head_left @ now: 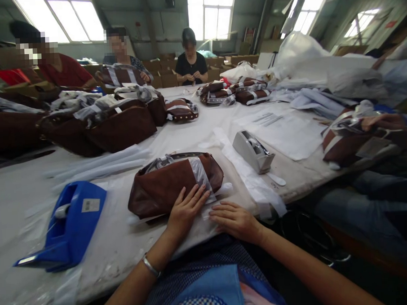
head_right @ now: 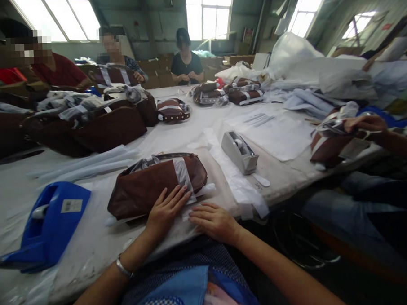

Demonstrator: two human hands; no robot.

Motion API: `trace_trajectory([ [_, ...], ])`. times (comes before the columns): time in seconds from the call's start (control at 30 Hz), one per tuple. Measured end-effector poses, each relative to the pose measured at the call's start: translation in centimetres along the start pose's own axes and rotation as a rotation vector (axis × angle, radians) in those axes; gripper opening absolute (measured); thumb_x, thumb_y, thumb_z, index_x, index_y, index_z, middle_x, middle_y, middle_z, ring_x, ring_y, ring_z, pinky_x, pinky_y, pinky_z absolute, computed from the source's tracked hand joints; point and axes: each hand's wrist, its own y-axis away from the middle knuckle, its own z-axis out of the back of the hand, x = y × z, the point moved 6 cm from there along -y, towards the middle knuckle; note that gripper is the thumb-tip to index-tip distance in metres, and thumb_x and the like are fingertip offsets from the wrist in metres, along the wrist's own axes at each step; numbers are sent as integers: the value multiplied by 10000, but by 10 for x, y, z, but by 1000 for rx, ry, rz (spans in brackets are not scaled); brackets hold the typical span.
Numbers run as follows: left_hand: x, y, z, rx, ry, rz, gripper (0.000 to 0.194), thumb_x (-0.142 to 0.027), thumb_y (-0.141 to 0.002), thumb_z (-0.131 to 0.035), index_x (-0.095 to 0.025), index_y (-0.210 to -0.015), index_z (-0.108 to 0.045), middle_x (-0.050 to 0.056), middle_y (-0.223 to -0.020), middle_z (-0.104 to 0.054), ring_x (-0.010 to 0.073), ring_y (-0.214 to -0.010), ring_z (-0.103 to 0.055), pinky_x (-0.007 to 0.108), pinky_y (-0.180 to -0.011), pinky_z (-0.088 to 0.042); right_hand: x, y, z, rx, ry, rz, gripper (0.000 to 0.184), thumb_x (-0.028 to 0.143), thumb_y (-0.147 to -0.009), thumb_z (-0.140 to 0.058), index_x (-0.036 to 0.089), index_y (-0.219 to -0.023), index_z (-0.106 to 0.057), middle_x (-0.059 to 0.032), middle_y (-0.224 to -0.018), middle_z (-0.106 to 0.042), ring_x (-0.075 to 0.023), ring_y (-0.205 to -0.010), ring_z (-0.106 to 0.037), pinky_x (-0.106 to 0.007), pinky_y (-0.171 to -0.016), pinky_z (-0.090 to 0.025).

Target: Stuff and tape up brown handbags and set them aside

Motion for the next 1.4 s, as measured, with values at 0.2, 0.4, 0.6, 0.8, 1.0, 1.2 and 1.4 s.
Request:
trace_trajectory([
  [0.2, 0, 0, -1, 8, -5, 1, 496, -180, -1024, -364, -239, -1516, -358, 28, -1557, -399, 206, -1441, -379, 470, -1211, -258, -2, 0, -14, 189, -91, 24, 623, 538, -903, -636, 158, -1387, -537, -134, -1380, -613, -262, -1317, -542, -484, -1149, -407],
  [0.4, 0, 0, -1, 3, -13, -2, 513, -137, -1012, -363, -243, -1515, -361, 22, -1557, -395, 204, -1436, -385, 466, -1211, -255, -5, 4, -15, 115, -163, 47, 329, 325, -963, -605, 170, -1250, -646, -87, -1281, -688, -231, -1276, -584, -398, -1111, -468],
  [0.6, 0, 0, -1, -10, -24, -6, 503, -151, -1019, -349, -241, -1514, -359, 0, -1569, -375, 201, -1427, -399, 463, -1218, -236, -7, -8, -15, 7, -193, -4, 239, 193, -965, -571, 192, -1180, -674, -77, -1194, -729, -202, -1147, -663, -350, -1017, -539],
  [0.8, 0, 0, -1, -4, -25, -6, 521, -140, -1016, -344, -242, -1526, -334, 10, -1563, -390, 197, -1442, -376, 463, -1227, -223, -6, -6, -11, -74, -239, 2, 204, 147, -969, -536, 192, -1110, -677, -65, -1080, -764, -189, -1055, -703, -375, -1009, -544],
  [1.0, 0, 0, 1, -15, -32, -8, 543, -101, -1002, -337, -221, -1532, -316, 35, -1553, -413, 200, -1444, -374, 472, -1218, -252, -6, 1, 4, -163, -323, -116, 205, 138, -980, -514, 189, -1092, -679, -78, -1053, -766, -181, -1045, -704, -352, -968, -570],
  [1.2, -1, -1, 4, -66, -64, -10, 497, -147, -1027, -299, -233, -1513, -360, 11, -1558, -406, 182, -1445, -369, 440, -1238, -199, 11, 4, 13, -200, -292, -72, 190, 163, -991, -506, 191, -1083, -669, -68, -1012, -775, -165, -1004, -722, -305, -960, -570],
  [1.4, -1, -2, 6, -266, -187, -40, 410, -296, -1036, -400, -280, -1436, -488, -25, -1549, -416, 171, -1439, -379, 425, -1259, -117, 2, 6, 8, -196, -201, 6, 268, 269, -967, -556, 318, -1214, -648, -13, -971, -785, -183, -901, -754, -240, -823, -631],
])
